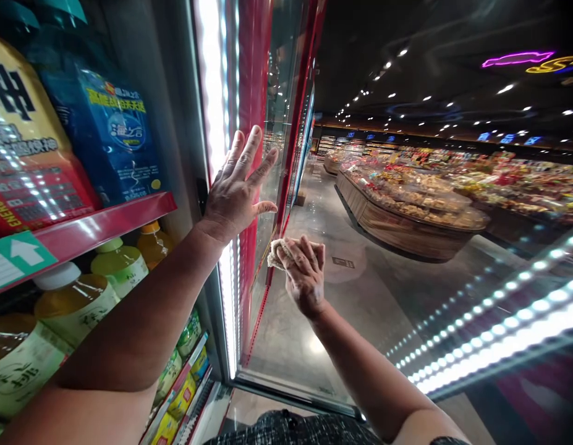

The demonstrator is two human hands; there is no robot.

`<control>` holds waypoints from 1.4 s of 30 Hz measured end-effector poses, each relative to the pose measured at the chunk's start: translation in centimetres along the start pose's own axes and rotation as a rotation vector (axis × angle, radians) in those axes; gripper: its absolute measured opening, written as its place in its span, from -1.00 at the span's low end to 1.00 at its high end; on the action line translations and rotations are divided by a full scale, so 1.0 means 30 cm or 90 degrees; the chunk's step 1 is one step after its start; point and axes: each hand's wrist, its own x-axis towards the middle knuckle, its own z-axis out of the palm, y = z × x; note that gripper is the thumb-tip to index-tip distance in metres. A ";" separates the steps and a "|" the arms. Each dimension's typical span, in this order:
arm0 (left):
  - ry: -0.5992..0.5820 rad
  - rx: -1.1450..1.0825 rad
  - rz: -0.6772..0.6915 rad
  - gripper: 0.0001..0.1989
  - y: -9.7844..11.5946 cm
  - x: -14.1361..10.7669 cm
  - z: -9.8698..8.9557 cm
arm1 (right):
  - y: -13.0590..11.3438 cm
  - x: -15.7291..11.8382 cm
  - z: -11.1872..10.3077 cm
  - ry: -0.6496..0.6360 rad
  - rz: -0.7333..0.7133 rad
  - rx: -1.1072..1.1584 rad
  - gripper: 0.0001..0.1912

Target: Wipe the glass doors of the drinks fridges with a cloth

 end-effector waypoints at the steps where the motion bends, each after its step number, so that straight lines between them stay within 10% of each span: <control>1: 0.001 -0.004 -0.002 0.05 0.000 0.000 0.000 | -0.015 -0.004 0.013 -0.008 -0.011 0.004 -0.50; 20: 0.007 0.007 -0.021 -0.09 0.025 0.005 -0.016 | -0.143 -0.103 0.160 -0.172 -0.168 0.084 -0.69; 26: 0.000 -0.009 -0.044 0.11 0.054 0.014 -0.037 | -0.128 0.012 0.150 -0.131 -0.047 0.034 -0.61; 42: 0.026 0.005 -0.011 0.18 0.027 0.010 -0.015 | -0.121 0.089 0.152 -0.057 -0.098 0.005 -0.68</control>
